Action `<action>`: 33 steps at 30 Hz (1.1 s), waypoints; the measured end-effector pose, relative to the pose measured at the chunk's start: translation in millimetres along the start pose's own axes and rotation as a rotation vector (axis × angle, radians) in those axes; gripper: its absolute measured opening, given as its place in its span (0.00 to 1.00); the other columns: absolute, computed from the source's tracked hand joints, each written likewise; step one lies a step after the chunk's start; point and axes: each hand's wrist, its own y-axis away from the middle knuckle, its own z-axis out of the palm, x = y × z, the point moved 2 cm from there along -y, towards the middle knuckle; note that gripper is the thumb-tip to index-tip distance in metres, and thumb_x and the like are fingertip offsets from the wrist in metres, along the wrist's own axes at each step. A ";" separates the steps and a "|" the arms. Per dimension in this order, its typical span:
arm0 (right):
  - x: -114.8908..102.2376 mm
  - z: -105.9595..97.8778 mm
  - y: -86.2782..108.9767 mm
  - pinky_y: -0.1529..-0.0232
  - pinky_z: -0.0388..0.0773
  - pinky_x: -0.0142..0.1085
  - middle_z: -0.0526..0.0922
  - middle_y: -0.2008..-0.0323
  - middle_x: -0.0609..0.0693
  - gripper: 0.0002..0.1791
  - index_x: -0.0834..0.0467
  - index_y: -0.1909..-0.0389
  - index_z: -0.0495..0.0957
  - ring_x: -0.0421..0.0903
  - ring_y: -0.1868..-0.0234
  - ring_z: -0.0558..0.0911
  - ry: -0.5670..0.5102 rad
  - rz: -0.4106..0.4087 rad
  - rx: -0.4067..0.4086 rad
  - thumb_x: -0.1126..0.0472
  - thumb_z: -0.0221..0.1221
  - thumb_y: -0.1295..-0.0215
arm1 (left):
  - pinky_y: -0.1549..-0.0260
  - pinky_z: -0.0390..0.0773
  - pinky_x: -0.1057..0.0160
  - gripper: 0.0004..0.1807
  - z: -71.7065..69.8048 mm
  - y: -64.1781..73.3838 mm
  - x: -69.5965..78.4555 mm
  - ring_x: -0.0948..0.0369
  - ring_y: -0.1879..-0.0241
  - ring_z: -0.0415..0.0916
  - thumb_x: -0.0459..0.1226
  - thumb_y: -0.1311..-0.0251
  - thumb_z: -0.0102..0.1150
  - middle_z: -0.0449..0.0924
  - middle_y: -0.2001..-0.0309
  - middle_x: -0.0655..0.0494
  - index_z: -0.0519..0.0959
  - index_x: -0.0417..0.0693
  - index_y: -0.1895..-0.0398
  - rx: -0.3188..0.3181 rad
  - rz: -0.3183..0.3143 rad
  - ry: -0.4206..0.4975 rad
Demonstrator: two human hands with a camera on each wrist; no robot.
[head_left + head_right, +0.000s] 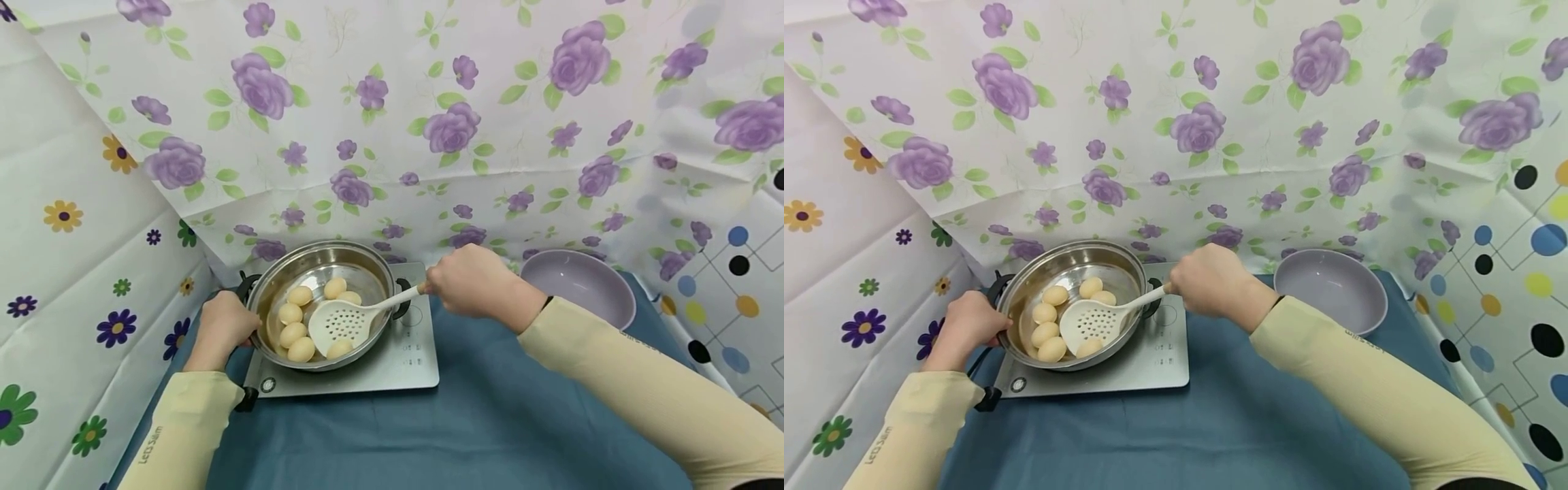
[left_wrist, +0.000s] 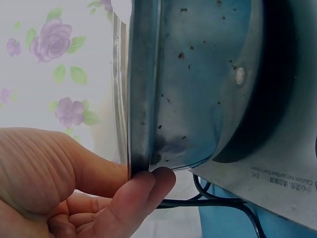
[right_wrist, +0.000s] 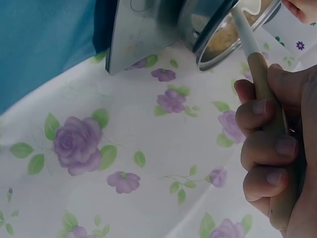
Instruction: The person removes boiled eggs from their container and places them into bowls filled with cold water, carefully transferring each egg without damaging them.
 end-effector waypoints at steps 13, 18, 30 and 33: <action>0.2 1.1 -4.4 0.87 0.59 0.34 0.71 0.87 0.43 0.14 0.45 0.73 0.79 0.41 0.86 0.64 -0.149 0.121 -0.197 0.44 0.51 0.34 | 0.89 0.73 0.62 0.10 1.6 0.5 1.9 0.58 0.89 0.76 0.30 0.52 0.51 0.78 0.88 0.48 0.80 0.33 0.79 0.037 0.038 -0.010; 2.6 3.1 -7.2 0.85 0.60 0.35 0.73 0.83 0.45 0.13 0.45 0.74 0.78 0.41 0.84 0.63 -0.251 0.188 -0.296 0.47 0.50 0.34 | 0.88 0.72 0.62 0.10 1.5 1.2 0.8 0.58 0.89 0.76 0.30 0.51 0.50 0.77 0.89 0.48 0.80 0.33 0.80 0.042 0.041 -0.011; 8.0 6.8 -7.2 0.84 0.60 0.34 0.75 0.82 0.45 0.13 0.47 0.68 0.82 0.41 0.85 0.65 -0.387 0.227 -0.319 0.51 0.49 0.33 | 0.88 0.73 0.62 0.10 2.7 2.2 -0.8 0.58 0.89 0.76 0.30 0.51 0.50 0.77 0.89 0.48 0.79 0.34 0.82 0.045 0.038 0.007; 8.9 5.6 -6.4 0.85 0.60 0.34 0.75 0.81 0.45 0.13 0.47 0.68 0.82 0.42 0.85 0.65 -0.400 0.243 -0.325 0.51 0.50 0.33 | 0.88 0.73 0.62 0.10 2.7 2.2 -0.9 0.58 0.89 0.76 0.30 0.52 0.50 0.77 0.89 0.48 0.79 0.34 0.82 0.045 0.041 0.009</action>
